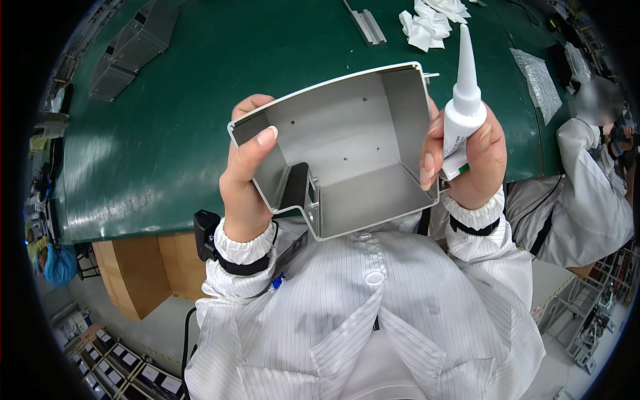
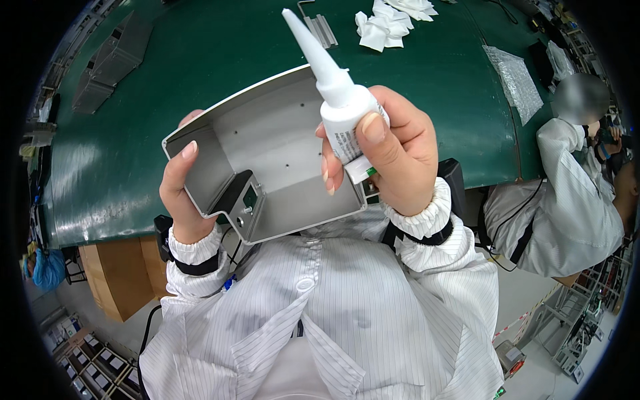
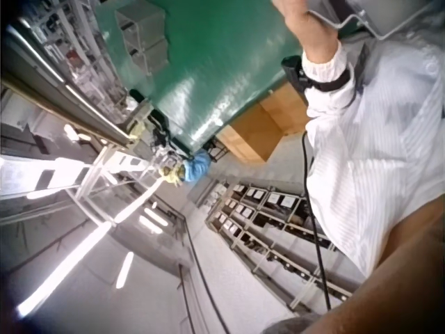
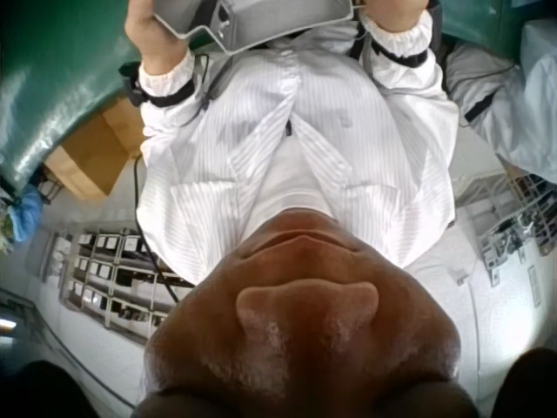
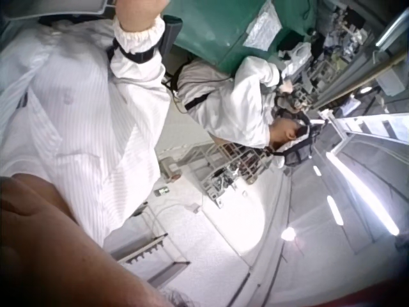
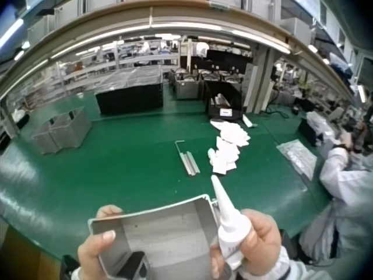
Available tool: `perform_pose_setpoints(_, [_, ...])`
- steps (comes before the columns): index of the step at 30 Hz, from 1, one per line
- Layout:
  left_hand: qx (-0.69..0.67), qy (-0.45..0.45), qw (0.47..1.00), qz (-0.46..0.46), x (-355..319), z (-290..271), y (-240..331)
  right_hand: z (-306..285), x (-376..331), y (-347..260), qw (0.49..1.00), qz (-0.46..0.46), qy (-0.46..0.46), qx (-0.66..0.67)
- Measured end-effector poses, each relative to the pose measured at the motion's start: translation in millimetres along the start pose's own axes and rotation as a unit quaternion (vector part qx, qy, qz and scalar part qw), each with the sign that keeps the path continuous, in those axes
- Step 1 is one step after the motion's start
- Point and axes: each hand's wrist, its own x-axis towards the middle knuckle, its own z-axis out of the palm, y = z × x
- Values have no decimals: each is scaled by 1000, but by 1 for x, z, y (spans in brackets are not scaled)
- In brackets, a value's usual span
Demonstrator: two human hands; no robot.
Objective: Applying glue to small components and assembling them into a metal enclosure.
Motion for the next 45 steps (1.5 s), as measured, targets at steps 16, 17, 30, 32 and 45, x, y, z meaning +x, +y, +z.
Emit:
perform_pose_setpoints(16, [372,-134,825,403,33,27,18,24,-18,-33,822,143,-124,-538])
perform_pose_setpoints(17, [381,-156,807,423,37,36,22,28,-17,-23,813,116,-110,-560])
perform_pose_setpoints(30, [332,-366,839,226,57,81,46,28,-4,48,726,-91,46,-680])
perform_pose_setpoints(32, [330,-371,831,251,63,77,40,30,-3,48,740,-81,52,-666])
perform_pose_setpoints(45, [333,-327,849,250,49,83,34,32,3,42,765,-36,28,-642])
